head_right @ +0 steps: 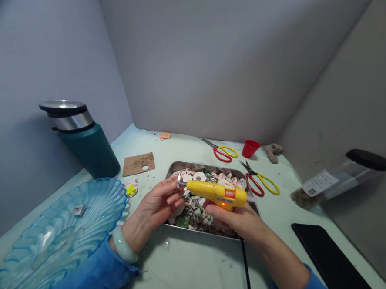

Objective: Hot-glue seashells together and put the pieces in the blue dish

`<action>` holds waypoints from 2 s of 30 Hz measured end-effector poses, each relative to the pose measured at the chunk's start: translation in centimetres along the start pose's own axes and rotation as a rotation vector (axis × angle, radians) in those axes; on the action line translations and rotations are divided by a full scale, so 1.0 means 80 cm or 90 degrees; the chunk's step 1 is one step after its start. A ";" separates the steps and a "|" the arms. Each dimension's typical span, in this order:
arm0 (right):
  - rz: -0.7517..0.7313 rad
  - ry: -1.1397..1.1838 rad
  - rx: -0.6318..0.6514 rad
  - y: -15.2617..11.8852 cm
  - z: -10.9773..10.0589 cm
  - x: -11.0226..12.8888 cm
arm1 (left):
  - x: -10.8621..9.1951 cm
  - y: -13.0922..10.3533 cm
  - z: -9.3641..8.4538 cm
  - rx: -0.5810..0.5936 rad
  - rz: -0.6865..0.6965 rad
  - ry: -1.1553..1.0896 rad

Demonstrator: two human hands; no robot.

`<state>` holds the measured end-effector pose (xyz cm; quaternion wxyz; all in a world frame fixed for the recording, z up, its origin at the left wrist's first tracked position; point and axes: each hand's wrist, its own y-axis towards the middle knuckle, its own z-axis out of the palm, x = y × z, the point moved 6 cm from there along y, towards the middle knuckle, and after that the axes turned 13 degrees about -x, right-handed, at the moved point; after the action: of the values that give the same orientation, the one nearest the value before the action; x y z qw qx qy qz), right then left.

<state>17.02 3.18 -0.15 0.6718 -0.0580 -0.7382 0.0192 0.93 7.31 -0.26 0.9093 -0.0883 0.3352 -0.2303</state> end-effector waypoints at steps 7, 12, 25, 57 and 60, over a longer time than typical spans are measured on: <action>-0.014 0.000 -0.023 0.001 -0.002 0.003 | 0.003 -0.003 0.003 0.030 -0.004 0.044; -0.021 0.000 -0.013 0.003 -0.003 -0.004 | 0.000 -0.003 0.005 0.053 -0.005 0.039; -0.043 -0.015 -0.035 -0.001 -0.004 -0.003 | 0.002 -0.002 -0.001 0.023 0.000 0.033; -0.062 -0.099 -0.025 -0.006 -0.011 -0.003 | -0.003 -0.007 0.000 -0.013 0.026 0.056; -0.074 -0.127 -0.021 -0.007 -0.017 -0.004 | -0.004 -0.005 -0.003 -0.023 0.038 0.054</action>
<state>18.35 2.54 -0.29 0.5940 -0.0239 -0.8037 -0.0261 0.47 7.12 -0.14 0.8990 -0.0848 0.3801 -0.2003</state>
